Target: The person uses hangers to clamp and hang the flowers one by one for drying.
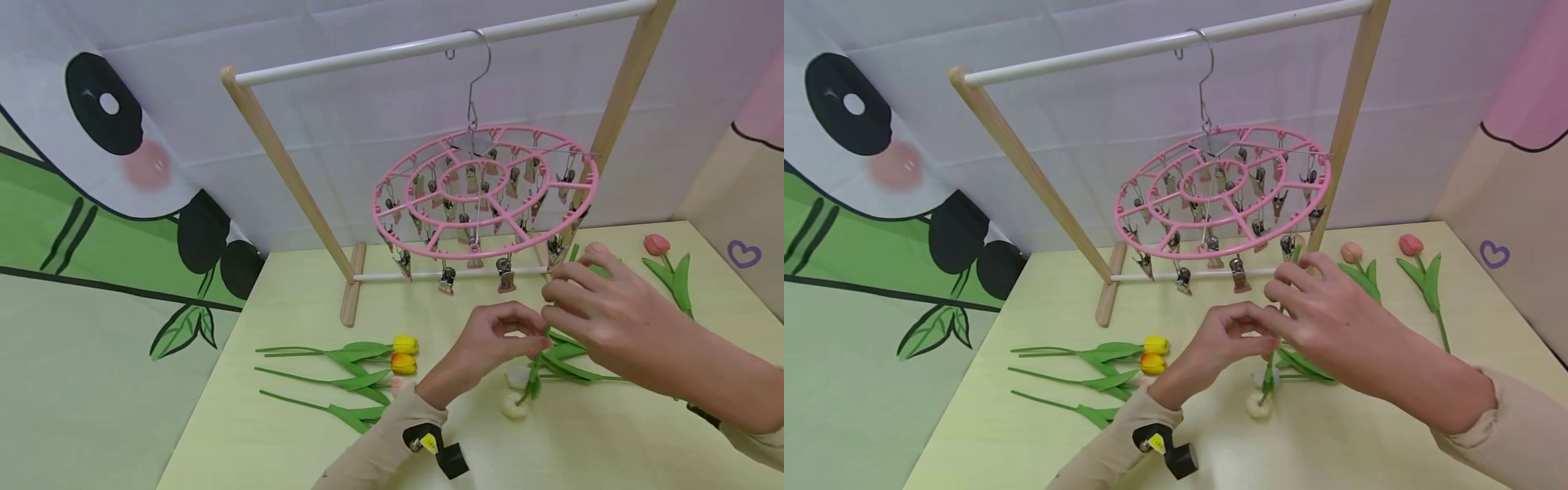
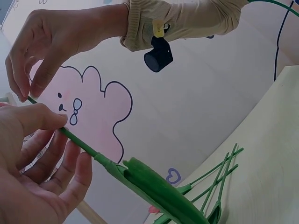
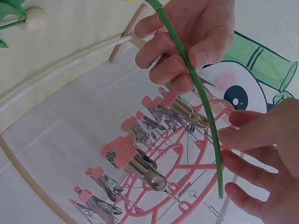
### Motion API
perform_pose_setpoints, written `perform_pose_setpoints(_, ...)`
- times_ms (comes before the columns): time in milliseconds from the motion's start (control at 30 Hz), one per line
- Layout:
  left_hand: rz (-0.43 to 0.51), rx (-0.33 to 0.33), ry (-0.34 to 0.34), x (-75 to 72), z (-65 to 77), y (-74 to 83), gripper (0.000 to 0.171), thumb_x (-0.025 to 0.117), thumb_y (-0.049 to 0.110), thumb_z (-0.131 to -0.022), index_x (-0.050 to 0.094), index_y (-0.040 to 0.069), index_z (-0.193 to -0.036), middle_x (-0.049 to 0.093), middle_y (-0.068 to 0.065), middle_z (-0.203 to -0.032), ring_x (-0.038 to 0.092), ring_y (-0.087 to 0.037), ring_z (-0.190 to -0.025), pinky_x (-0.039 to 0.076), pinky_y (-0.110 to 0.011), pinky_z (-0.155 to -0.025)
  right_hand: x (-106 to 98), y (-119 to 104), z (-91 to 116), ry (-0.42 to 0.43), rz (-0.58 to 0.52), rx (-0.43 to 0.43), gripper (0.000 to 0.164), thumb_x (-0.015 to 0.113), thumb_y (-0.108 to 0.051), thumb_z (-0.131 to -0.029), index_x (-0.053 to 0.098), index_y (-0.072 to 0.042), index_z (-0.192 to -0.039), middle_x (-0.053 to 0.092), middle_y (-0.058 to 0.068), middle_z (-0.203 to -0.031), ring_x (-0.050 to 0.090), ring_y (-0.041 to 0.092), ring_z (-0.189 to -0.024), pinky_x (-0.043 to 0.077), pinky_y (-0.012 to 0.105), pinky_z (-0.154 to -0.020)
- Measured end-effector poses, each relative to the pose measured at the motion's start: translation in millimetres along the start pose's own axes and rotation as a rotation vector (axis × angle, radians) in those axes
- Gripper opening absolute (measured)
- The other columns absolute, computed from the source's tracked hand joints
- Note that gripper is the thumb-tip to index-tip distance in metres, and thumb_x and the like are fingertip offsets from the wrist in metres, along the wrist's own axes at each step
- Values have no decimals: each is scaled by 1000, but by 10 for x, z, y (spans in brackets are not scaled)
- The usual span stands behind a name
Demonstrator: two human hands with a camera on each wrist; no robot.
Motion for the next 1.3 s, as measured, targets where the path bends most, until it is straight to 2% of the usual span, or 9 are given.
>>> perform_pose_setpoints(67,-3,2,-14,6,9,9,17,65,2,-88,62,-3,-104,63,0,-92,61,-11,-81,55,-24,-70,-20,13,-2,37,-18,6,41,27,-5,-98,60,0,-75,60,12,-81,58,33,-79,39,45,-71)
perform_pose_setpoints(267,-12,33,-25,14,38,53,16,64,1,-88,61,-3,-103,62,-1,-93,61,-12,-82,57,-38,-75,-110,34,-19,109,-41,29,35,30,0,-90,62,-1,-77,62,13,-83,57,32,-79,41,41,-75)
perform_pose_setpoints(500,-3,83,-13,11,89,133,17,64,-5,-86,60,-6,-103,60,-5,-96,61,-11,-87,57,-30,-74,-196,69,-12,264,-19,83,31,39,-3,-90,66,-2,-75,64,11,-80,58,31,-74,44,39,-61)
perform_pose_setpoints(633,12,121,-1,7,120,184,18,63,-11,-84,59,-10,-102,59,-11,-98,61,-12,-88,57,-33,-75,-224,130,19,329,-16,132,32,41,-6,-90,68,-3,-74,65,8,-79,59,28,-68,38,33,-52)
perform_pose_setpoints(800,-3,167,26,-41,176,260,17,62,-11,-84,59,-10,-101,59,-13,-96,60,-15,-89,57,-37,-77,-234,188,22,309,-24,193,35,41,-14,-93,70,-5,-75,64,4,-78,57,21,-64,24,25,-47)
perform_pose_setpoints(933,-57,205,61,-84,226,334,15,63,-9,-84,59,-8,-99,60,-12,-95,61,-14,-87,57,-38,-76,-224,212,23,268,-35,240,39,43,-24,-97,71,-7,-77,65,2,-80,59,15,-65,25,22,-48)
perform_pose_setpoints(1067,-71,242,90,-111,274,394,16,63,-9,-84,58,-7,-98,58,-12,-94,61,-15,-86,57,-42,-76,-180,241,55,224,-87,294,42,42,-32,-99,72,-7,-83,68,2,-86,61,12,-67,21,22,-59)
perform_pose_setpoints(1133,-72,259,106,-127,300,419,16,63,-10,-83,57,-7,-98,57,-13,-94,61,-17,-85,57,-43,-75,-146,265,80,205,-121,333,44,43,-37,-99,72,-8,-87,69,1,-88,60,8,-66,19,20,-60)
perform_pose_setpoints(1300,-108,289,153,-185,354,469,19,65,-9,-83,56,-6,-100,55,-18,-94,60,-19,-84,58,-41,-74,-53,337,151,193,-209,424,46,45,-46,-96,72,-9,-92,69,-1,-86,53,-2,-64,30,10,-50)
Point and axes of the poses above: each hand's wrist, its own z-axis away from the middle knuckle, its own x-axis out of the palm, y = z × x, the point moved 5 cm from there along -z, towards the middle knuckle
